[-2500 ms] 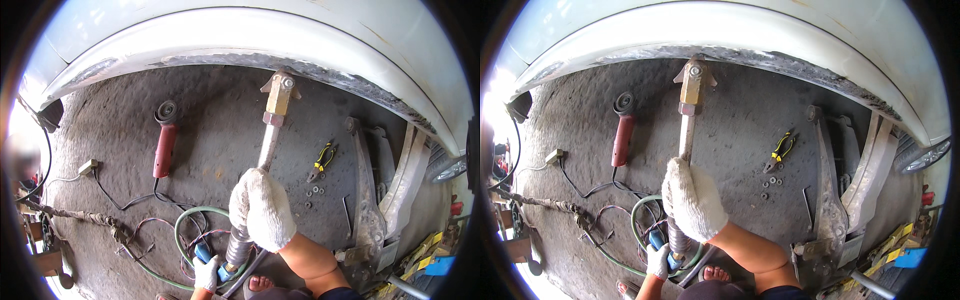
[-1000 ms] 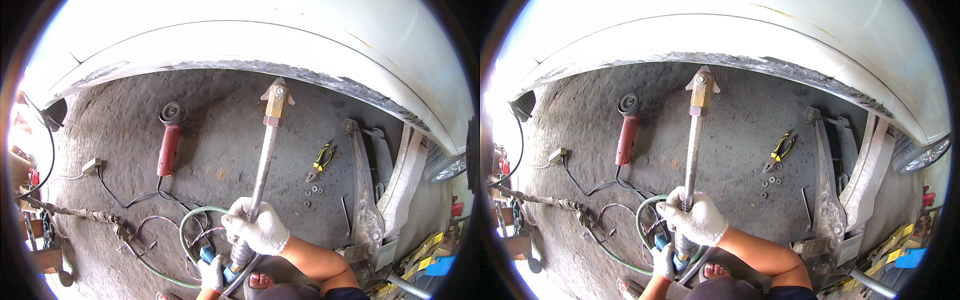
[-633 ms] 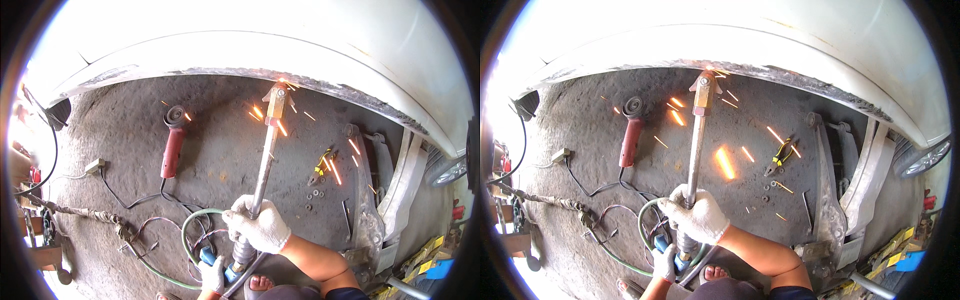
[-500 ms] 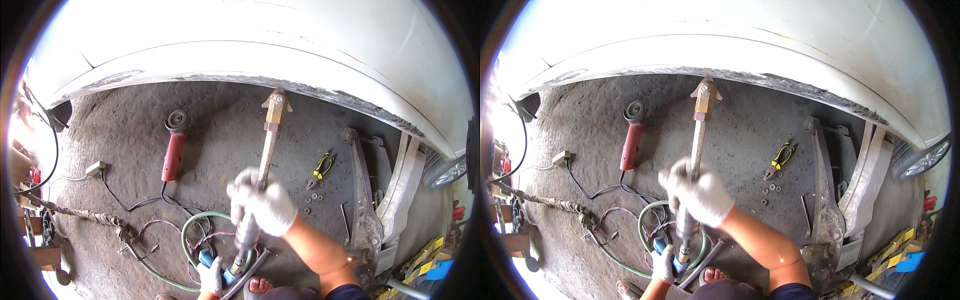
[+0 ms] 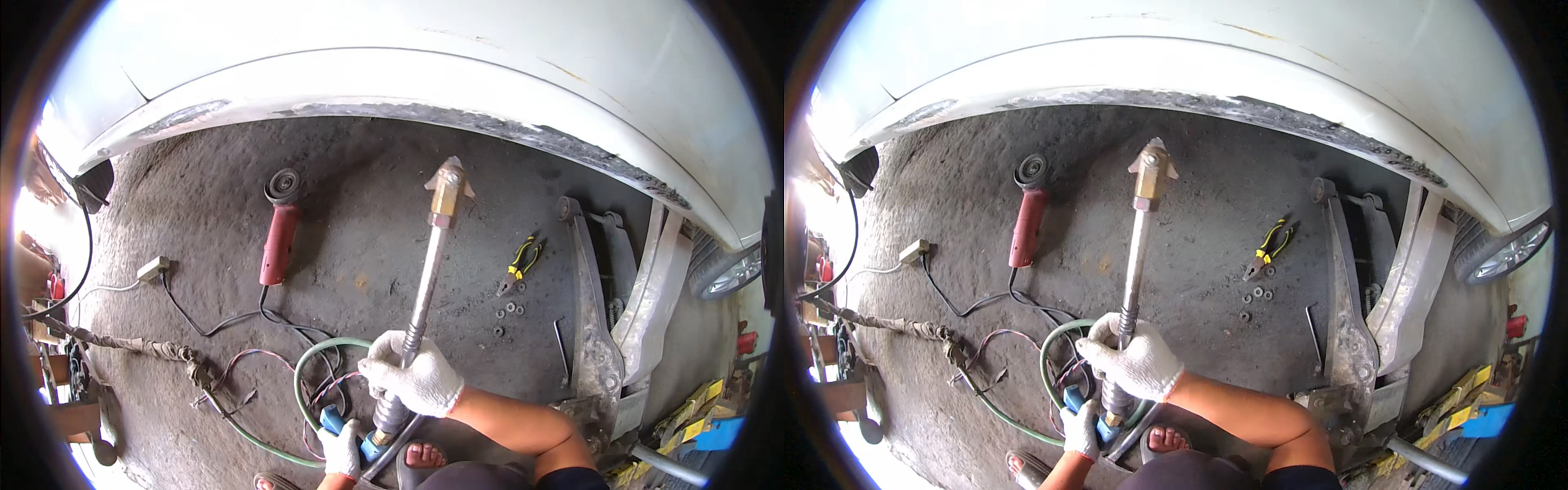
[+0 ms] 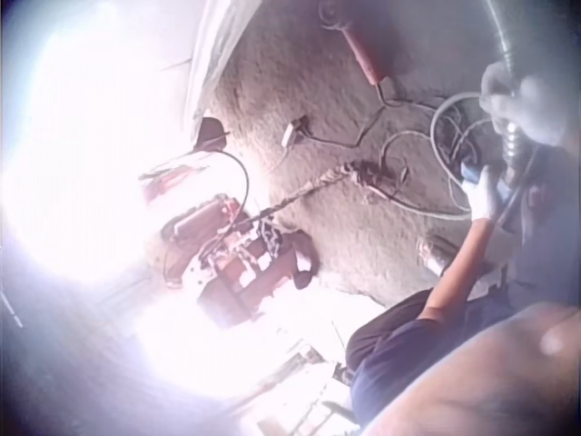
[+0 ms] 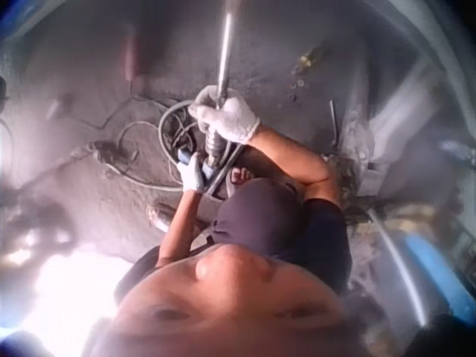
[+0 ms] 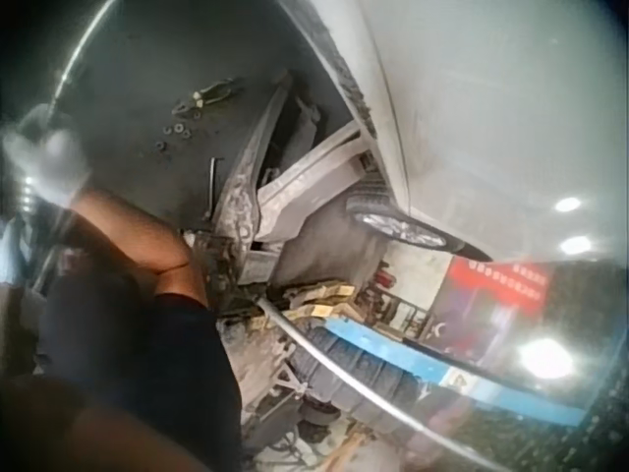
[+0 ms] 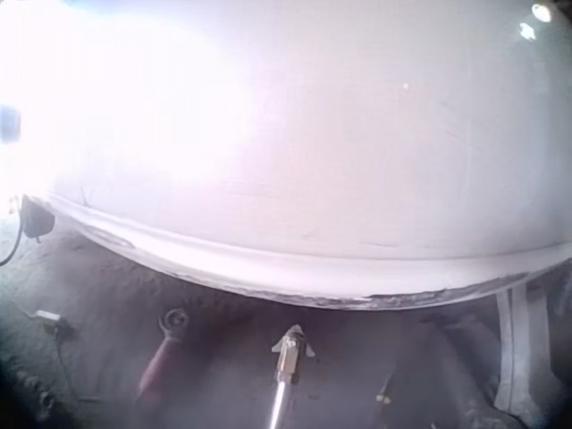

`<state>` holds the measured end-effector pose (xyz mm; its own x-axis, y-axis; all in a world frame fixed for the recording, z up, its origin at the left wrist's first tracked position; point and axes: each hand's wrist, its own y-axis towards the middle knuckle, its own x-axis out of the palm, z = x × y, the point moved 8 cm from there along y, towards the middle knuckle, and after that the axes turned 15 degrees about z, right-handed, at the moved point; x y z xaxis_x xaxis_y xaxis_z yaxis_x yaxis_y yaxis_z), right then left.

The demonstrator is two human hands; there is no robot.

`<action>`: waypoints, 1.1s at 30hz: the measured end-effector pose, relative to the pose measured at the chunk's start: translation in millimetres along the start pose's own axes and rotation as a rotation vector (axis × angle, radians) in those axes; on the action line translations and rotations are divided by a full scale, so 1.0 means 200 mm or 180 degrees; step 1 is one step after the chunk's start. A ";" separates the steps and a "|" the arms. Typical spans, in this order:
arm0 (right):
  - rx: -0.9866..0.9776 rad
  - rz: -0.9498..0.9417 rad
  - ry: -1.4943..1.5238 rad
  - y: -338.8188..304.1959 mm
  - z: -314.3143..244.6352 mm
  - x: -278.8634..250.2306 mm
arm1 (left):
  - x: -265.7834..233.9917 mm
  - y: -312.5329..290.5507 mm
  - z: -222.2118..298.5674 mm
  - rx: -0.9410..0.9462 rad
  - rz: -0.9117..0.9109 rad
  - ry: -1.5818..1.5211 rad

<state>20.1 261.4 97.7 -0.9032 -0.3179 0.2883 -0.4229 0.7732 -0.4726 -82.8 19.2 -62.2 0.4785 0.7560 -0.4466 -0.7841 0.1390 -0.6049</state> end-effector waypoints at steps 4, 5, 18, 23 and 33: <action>-0.0095 0.0057 0.0016 0.01 -0.08 -0.01 | 0.07 0.00 -0.04 -0.0051 -0.0207 -0.0263; -0.0124 0.0047 0.0036 0.01 -0.09 -0.01 | 0.08 0.00 -0.05 -0.0115 -0.0206 -0.0362; -0.0323 0.0159 0.0165 0.04 -0.16 -0.07 | 0.09 -0.04 0.06 0.0146 -0.0079 0.0294; -0.0223 0.0264 0.0351 0.07 -0.21 -0.06 | 0.09 -0.01 0.08 0.0074 -0.0009 -0.0199; -0.0546 0.0127 -0.0438 0.04 -0.08 -0.02 | 0.07 0.12 0.00 0.0253 0.0091 -0.0293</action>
<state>21.4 276.4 106.1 -0.9254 -0.3479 0.1504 -0.3787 0.8650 -0.3293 -95.1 33.5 -82.5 0.4200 0.8154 -0.3984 -0.8275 0.1640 -0.5369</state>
